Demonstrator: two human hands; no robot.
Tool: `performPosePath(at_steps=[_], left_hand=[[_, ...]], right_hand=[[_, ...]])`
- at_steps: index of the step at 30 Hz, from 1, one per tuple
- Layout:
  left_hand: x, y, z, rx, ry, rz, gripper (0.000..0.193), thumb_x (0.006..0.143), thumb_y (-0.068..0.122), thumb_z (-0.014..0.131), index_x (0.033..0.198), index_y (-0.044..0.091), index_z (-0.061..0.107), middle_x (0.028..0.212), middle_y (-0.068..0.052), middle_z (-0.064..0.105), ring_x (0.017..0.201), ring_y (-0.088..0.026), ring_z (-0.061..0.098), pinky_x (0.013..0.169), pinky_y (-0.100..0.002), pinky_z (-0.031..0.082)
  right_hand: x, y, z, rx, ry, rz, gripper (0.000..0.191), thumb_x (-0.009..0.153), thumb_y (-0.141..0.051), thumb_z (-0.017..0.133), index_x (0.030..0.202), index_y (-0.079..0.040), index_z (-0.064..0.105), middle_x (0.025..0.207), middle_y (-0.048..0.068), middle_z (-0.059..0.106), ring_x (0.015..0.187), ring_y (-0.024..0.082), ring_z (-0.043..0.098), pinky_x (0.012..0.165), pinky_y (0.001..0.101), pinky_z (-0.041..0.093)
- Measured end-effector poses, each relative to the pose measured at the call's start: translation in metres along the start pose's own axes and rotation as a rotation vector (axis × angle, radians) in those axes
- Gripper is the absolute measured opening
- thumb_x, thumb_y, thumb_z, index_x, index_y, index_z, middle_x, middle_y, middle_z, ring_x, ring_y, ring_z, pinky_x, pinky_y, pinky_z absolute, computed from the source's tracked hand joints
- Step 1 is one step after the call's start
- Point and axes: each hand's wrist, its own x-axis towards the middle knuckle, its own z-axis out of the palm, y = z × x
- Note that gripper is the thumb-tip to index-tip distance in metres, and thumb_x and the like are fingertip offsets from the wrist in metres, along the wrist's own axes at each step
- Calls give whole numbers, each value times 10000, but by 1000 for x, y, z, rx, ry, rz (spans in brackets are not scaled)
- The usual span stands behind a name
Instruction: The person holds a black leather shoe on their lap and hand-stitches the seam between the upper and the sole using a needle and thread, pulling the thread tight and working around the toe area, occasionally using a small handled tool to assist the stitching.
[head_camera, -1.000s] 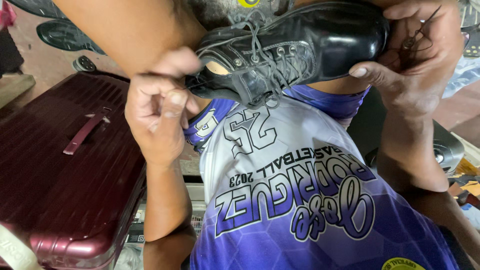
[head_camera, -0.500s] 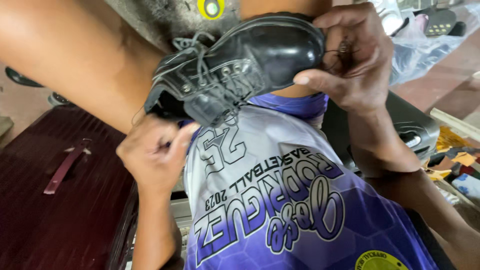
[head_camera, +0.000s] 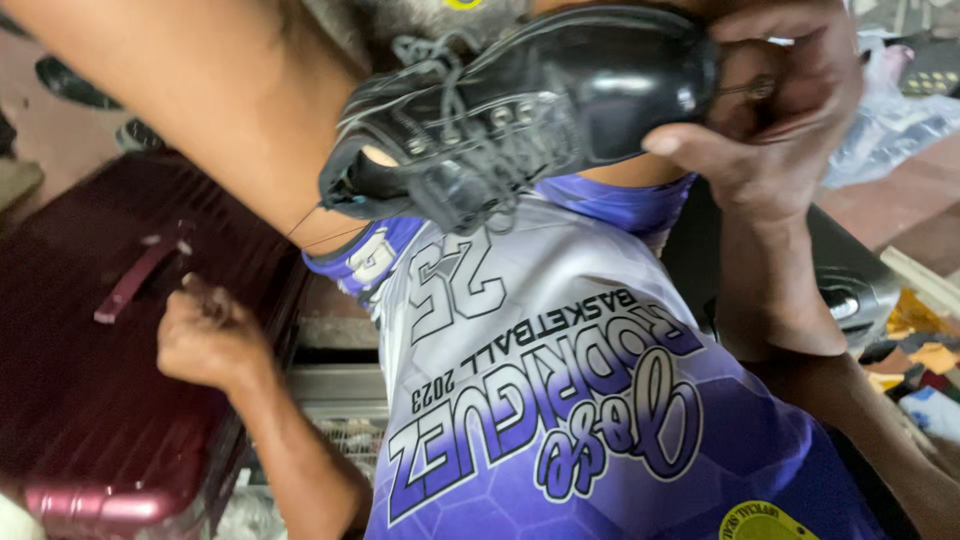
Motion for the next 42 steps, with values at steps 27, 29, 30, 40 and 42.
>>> performPosePath(at_steps=[27,29,30,40,42], left_hand=[[63,232,-59,-698,-926,350,172,969,40,597,1139,39,620,857,-167,650,759,-350,666,680,-418,508],[65,228,-58,-672,-874,509,140,909,34,676,1036,14,619,883,-168,636,760,-355,644,682,-415,493],[66,225,-58,-687,-888,495,136,906,24,675,1031,12,623,883,-166,629,744,-340,645,668,-404,496],[69,202,-76,-789,-768,155,170,1081,90,688,964,33,579,729,-55,576,585,-137,513,554,-282,424],[68,201,-82,-730,-698,220,145,1047,92,741,987,31,623,742,-78,555,572,-151,496,538,-292,413]], right_hand=[[-9,6,1,55,-50,16,679,814,-43,1005,1283,-41,514,1129,18,563,675,61,410,547,199,282],[-6,5,1,61,-77,-1,667,830,-45,1003,1293,-42,523,1132,11,566,694,68,426,573,213,304],[-5,4,2,53,-79,2,668,821,-52,1002,1289,-42,524,1133,12,568,688,58,427,574,209,305],[-1,0,8,32,-74,-1,712,778,-73,1000,1305,-37,522,1135,40,558,902,107,547,770,214,443],[-2,2,10,43,-86,-38,717,772,-92,996,1300,-48,513,1171,44,566,1013,130,576,882,236,474]])
